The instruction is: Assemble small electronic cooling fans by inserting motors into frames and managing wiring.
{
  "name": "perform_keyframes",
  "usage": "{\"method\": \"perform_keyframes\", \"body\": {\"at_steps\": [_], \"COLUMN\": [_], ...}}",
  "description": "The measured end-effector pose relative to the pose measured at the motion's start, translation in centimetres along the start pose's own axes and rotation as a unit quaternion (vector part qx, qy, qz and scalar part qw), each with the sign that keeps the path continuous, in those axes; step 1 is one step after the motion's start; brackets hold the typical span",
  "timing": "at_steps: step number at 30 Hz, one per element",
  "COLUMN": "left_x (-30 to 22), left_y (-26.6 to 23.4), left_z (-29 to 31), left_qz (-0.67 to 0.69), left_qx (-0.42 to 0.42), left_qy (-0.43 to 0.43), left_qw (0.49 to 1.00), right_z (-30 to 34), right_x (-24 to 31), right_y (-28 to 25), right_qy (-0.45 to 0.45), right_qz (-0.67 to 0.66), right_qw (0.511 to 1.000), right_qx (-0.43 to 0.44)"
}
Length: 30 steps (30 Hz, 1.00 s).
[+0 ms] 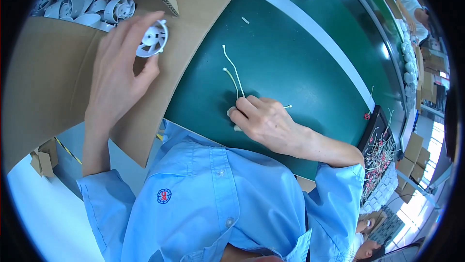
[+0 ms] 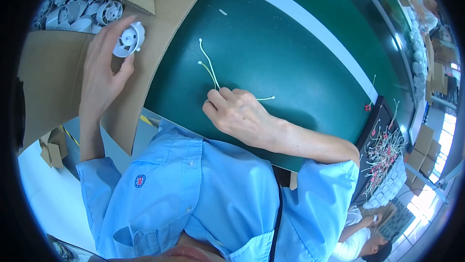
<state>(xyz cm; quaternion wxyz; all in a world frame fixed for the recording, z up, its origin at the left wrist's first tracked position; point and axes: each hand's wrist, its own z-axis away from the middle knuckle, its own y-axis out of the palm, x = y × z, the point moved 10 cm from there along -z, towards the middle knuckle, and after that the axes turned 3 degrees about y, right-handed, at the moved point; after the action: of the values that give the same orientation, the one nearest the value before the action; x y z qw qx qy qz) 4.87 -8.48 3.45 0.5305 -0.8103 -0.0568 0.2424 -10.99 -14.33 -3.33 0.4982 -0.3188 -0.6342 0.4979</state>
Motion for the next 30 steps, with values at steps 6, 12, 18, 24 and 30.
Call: {"method": "perform_keyframes", "body": {"at_steps": [6, 12, 18, 24, 30], "left_x": [2.3, 3.5, 0.7, 0.0, -0.5], "left_y": [2.1, 2.9, 3.0, 4.1, 2.8], "left_z": [0.5, 1.5, 0.8, 0.6, 0.3], "left_qz": [0.153, 0.355, 0.445, 0.577, 0.329], "left_qx": [0.018, -0.018, -0.012, 0.064, 0.051], "left_qy": [-0.097, -0.094, -0.048, -0.107, 0.006], "left_qw": [0.983, 0.930, 0.894, 0.807, 0.943], "right_z": [-0.9, -0.2, 1.5, -1.4, -2.6], "right_x": [0.6, -3.5, -7.7, -8.4, -8.4], "right_y": [-1.0, -8.0, -14.6, -15.1, -15.2], "right_qy": [0.010, 0.090, 0.102, 0.013, 0.062], "right_qz": [0.107, -0.079, -0.477, -0.537, -0.486], "right_qw": [0.994, 0.986, 0.820, 0.772, 0.798], "right_qx": [-0.021, -0.118, -0.299, -0.340, -0.350]}}
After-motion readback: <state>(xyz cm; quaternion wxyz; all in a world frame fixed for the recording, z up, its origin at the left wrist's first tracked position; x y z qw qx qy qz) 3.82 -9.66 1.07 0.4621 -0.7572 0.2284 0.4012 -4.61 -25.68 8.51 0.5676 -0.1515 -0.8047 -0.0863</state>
